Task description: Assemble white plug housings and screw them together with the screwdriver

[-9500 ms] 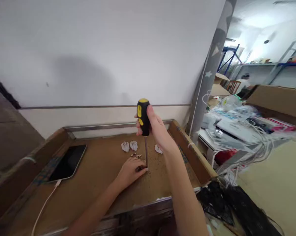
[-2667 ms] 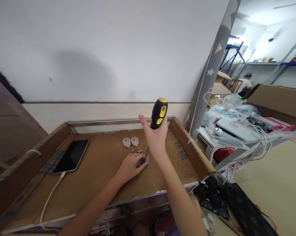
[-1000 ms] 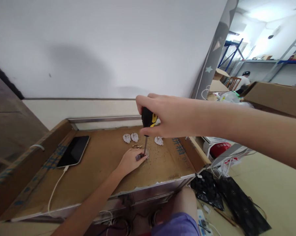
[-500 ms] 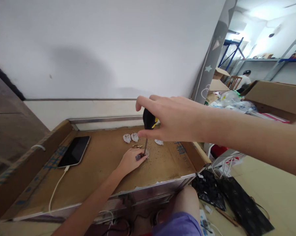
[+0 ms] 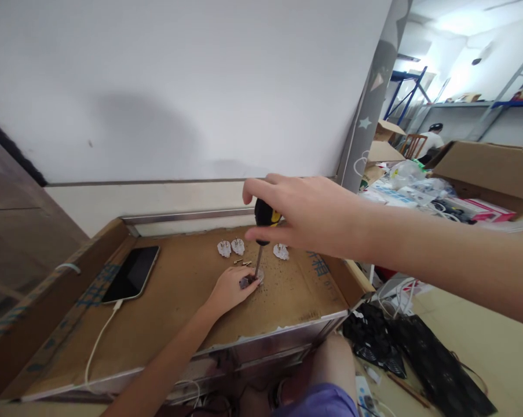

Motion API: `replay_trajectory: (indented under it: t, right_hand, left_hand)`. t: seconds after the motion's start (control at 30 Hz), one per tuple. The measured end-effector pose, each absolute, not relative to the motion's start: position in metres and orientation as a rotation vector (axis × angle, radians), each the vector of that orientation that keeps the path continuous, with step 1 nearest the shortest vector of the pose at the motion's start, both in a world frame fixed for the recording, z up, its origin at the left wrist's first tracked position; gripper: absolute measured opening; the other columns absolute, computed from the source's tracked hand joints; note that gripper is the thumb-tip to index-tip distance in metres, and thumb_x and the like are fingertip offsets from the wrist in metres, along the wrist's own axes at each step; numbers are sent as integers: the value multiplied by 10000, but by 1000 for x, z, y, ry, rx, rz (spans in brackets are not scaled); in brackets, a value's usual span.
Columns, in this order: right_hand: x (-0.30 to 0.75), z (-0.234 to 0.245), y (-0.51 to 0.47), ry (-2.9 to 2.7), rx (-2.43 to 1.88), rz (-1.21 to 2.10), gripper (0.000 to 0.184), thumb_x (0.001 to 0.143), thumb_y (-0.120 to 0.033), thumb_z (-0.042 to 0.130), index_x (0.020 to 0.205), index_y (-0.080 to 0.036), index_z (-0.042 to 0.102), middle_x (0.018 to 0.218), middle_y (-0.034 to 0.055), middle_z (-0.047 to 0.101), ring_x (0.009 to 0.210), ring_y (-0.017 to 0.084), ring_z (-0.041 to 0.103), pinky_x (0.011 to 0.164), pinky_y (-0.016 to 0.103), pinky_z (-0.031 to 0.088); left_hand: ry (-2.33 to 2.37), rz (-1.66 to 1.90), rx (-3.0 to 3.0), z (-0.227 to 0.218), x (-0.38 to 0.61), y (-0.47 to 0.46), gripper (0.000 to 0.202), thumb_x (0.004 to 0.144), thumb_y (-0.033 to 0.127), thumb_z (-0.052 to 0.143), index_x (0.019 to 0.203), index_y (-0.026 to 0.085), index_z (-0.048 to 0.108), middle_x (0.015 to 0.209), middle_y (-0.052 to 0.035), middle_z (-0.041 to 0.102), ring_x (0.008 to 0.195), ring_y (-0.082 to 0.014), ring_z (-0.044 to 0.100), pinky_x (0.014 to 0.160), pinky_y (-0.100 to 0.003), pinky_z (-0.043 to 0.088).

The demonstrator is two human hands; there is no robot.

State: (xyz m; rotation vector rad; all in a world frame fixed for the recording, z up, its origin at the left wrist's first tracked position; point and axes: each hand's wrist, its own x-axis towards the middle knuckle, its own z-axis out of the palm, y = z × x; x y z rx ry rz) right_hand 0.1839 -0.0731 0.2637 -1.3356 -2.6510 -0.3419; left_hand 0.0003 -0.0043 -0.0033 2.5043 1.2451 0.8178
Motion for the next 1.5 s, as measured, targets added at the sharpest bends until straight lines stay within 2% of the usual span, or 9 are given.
replay_trajectory:
  t: [0.07,0.17,0.3,0.37,0.5,0.7,0.93,1.17,1.5]
  right_hand:
    - [184,265,-73,-2651,-1316,-226,324,851,-416,437,1133,-259,465,997,37,575,571,89,522,578,268,389]
    - [182,267,-74,-2621,-1344,-100,373,817,-326,488,1176,-251,425,1032,49,562,551,78,512,556,262,405]
    - [179,267,-74,-2625,-1331,-92,307,819,-302,477,1119,-239,460,1002,48,566,547,76,499,542,254,403]
    - [179,267,-74,-2630,-1324,-128,346,804,-281,485,1146,-255,441,1054,47,543,533,63,481,531,248,393]
    - [178,265,-74,-2672,-1285,-206,317,810,-320,482,1123,-270,471,1049,36,536,539,62,482,530,245,373]
    - [177,264,-78,-2632,-1298,-158,406,710,-192,512,1106,-275,480,995,15,536,551,65,478,527,239,366]
    - [192,262,-79,-2520,-1266,-244,298,695,-184,528,988,-232,509,954,31,544,656,112,515,590,263,395]
    - [189,242,-77,-2635,-1304,-254,327,717,-149,474,1038,-211,482,989,48,524,531,55,433,538,241,344]
    - [190,245,-80,-2601,-1257,-399,304,725,-186,478,1028,-199,498,970,51,528,527,58,405,524,236,328]
  left_hand:
    - [1243,820,2508,-3,1,-5,89,801,284,571,790,217,629,836,-6,701,826,-186,634,774,-305,443]
    - [1235,800,2511,-2,1,-5,105,808,290,560,790,213,629,838,-12,699,823,-192,633,765,-317,443]
    - [1228,820,2485,-2,0,-6,104,806,292,562,790,215,631,840,-8,703,819,-190,633,768,-322,440]
    - [1226,828,2472,-3,-1,-6,92,801,281,567,789,216,631,837,-2,705,821,-189,634,773,-322,439]
    - [1220,822,2471,-4,-1,-6,82,802,270,569,793,219,631,847,2,708,843,-193,635,786,-325,435]
    - [1230,813,2439,-3,-2,-6,75,798,268,581,808,218,635,863,0,707,866,-199,634,804,-334,437]
    - [1174,813,2456,-1,-2,-6,101,821,270,549,804,229,639,869,-5,701,868,-189,624,796,-325,435]
    - [1173,834,2532,-2,-2,-4,83,820,242,560,810,251,642,882,14,700,911,-185,599,862,-353,385]
    - [1173,868,2563,-4,-3,-4,96,839,231,537,822,249,629,850,20,699,873,-171,591,947,-382,319]
